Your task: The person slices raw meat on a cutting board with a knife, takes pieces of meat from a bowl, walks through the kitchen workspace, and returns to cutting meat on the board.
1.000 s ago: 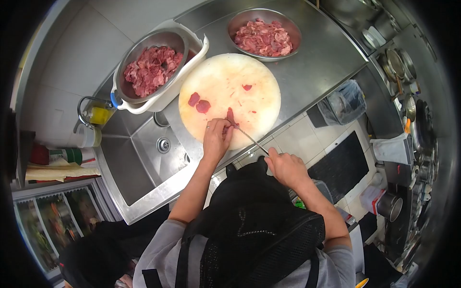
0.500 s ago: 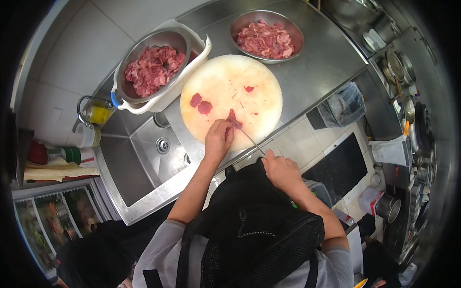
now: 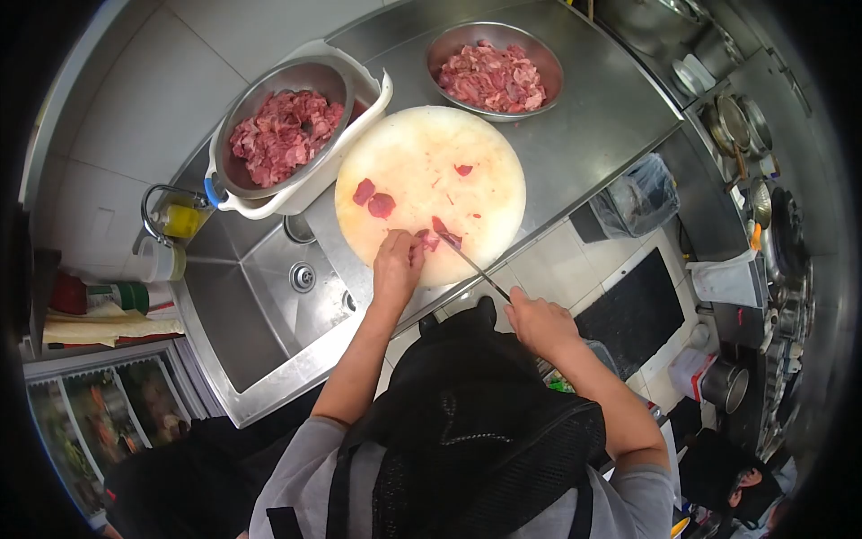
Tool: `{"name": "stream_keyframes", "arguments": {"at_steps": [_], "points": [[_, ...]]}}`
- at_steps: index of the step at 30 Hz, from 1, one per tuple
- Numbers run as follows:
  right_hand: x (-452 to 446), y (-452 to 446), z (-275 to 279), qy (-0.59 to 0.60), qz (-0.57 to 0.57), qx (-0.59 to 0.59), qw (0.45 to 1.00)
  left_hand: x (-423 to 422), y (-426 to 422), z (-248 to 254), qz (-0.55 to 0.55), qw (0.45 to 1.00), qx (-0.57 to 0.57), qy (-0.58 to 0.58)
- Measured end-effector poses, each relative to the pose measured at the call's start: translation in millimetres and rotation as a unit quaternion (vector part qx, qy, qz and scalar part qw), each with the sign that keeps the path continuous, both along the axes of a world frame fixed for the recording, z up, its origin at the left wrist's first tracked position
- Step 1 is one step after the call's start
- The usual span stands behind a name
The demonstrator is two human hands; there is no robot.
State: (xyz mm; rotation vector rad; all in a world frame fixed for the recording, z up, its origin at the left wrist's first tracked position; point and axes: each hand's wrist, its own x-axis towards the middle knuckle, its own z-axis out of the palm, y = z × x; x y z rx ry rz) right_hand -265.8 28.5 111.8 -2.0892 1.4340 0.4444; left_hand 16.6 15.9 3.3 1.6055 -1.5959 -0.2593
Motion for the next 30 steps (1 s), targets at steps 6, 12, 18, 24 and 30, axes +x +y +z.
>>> {"name": "stream_keyframes", "arguments": {"at_steps": [6, 12, 18, 24, 30], "points": [[-13.5, -8.9, 11.2, 0.007, 0.002, 0.011, 1.0, 18.1, 9.2, 1.4, 0.022, 1.0, 0.012, 0.005], [-28.1, -22.3, 34.2, -0.091, -0.041, -0.013, 0.995, 12.3, -1.8, 21.6, 0.039, 0.998, 0.017, -0.045], [-51.6, -20.2, 35.5, -0.093, -0.095, -0.062, 0.989, -21.0, -54.9, 27.8, -0.068, 0.99, -0.082, -0.095], [-73.5, -11.2, 18.0, -0.153, -0.142, -0.075, 0.975, -22.1, -80.4, -8.2, -0.161, 0.977, 0.061, -0.126], [-83.1, -14.7, 7.5, -0.165, -0.137, -0.083, 0.973, 36.3, -66.9, 90.0, 0.036, 0.915, 0.341, 0.212]]}}
